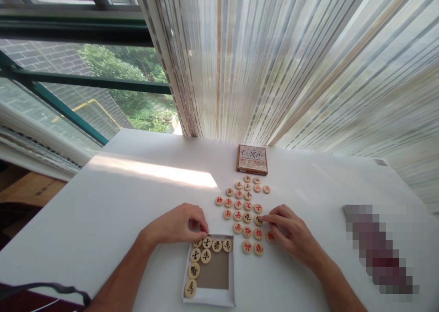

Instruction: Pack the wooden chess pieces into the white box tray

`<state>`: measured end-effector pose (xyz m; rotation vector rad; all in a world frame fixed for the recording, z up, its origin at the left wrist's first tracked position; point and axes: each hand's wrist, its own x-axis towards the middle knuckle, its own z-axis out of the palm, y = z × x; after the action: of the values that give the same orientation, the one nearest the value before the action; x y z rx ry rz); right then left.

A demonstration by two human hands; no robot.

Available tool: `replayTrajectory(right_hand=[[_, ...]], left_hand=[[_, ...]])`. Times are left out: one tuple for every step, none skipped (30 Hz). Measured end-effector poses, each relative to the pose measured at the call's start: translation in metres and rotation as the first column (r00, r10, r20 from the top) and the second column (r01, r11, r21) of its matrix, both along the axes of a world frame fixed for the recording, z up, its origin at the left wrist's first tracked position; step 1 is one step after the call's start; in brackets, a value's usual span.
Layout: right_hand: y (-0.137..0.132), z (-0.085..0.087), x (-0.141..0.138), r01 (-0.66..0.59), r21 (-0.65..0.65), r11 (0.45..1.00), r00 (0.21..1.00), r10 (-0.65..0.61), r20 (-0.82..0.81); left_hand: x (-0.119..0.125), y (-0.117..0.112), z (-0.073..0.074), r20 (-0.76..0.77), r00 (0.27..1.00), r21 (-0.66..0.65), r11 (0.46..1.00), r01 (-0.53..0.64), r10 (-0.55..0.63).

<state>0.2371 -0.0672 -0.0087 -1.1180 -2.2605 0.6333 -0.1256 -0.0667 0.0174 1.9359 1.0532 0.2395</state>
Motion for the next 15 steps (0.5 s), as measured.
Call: replayTrajectory(right_hand=[[0.000, -0.001, 0.000, 0.002, -0.003, 1.000, 1.000, -0.002, -0.001], [0.000, -0.001, 0.000, 0.006, -0.004, 1.000, 1.000, -0.006, -0.004], [0.000, -0.002, 0.000, 0.010, -0.005, 1.000, 1.000, -0.010, -0.005], [0.000, -0.002, 0.000, 0.014, -0.005, 1.000, 1.000, -0.014, -0.007], [0.000, -0.003, 0.000, 0.016, -0.003, 1.000, 1.000, -0.016, -0.010], [0.000, -0.003, 0.000, 0.018, -0.002, 1.000, 1.000, -0.018, -0.012], [0.000, -0.003, 0.000, 0.019, -0.001, 1.000, 1.000, -0.019, -0.012], [0.000, -0.003, 0.000, 0.019, 0.000, 1.000, 1.000, -0.019, -0.010], [0.000, -0.003, 0.000, 0.018, -0.002, 1.000, 1.000, -0.018, -0.006], [0.000, -0.003, 0.000, 0.017, -0.004, 1.000, 1.000, -0.017, -0.004], [0.000, -0.003, 0.000, 0.016, -0.006, 1.000, 1.000, -0.016, -0.002], [0.000, -0.003, 0.000, 0.016, -0.009, 1.000, 1.000, -0.016, -0.001], [0.000, -0.003, 0.000, 0.017, -0.011, 1.000, 1.000, -0.017, -0.001], [0.000, -0.003, 0.000, 0.017, -0.012, 1.000, 1.000, -0.017, -0.001], [0.000, -0.003, 0.000, 0.017, -0.012, 1.000, 1.000, -0.017, 0.001]], left_hand=[[-0.001, 0.000, 0.001, -0.006, 1.000, -0.003, 1.000, -0.006, 0.006], [-0.001, -0.001, 0.002, -0.015, 1.000, -0.004, 1.000, -0.011, 0.011], [-0.001, -0.002, 0.003, -0.027, 1.000, -0.005, 1.000, -0.015, 0.015], [-0.001, -0.004, 0.005, -0.043, 0.999, -0.003, 1.000, -0.019, 0.019], [0.000, -0.007, 0.007, -0.062, 0.998, 0.005, 1.000, -0.023, 0.023], [0.001, -0.010, 0.009, -0.081, 0.996, 0.017, 1.000, -0.023, 0.024], [0.003, -0.013, 0.010, -0.100, 0.995, 0.034, 0.999, -0.022, 0.026], [0.005, -0.016, 0.012, -0.119, 0.993, 0.056, 0.998, -0.021, 0.028], [0.008, -0.019, 0.013, -0.136, 0.990, 0.077, 0.997, -0.020, 0.031], [0.010, -0.022, 0.014, -0.152, 0.988, 0.097, 0.995, -0.021, 0.036], [0.013, -0.025, 0.015, -0.168, 0.985, 0.111, 0.994, -0.021, 0.039], [0.014, -0.027, 0.015, -0.185, 0.982, 0.123, 0.992, -0.022, 0.044], [0.016, -0.028, 0.016, -0.199, 0.979, 0.131, 0.991, -0.020, 0.046], [0.017, -0.029, 0.016, -0.213, 0.976, 0.135, 0.991, -0.015, 0.043], [0.017, -0.030, 0.016, -0.224, 0.974, 0.136, 0.991, -0.008, 0.039]])
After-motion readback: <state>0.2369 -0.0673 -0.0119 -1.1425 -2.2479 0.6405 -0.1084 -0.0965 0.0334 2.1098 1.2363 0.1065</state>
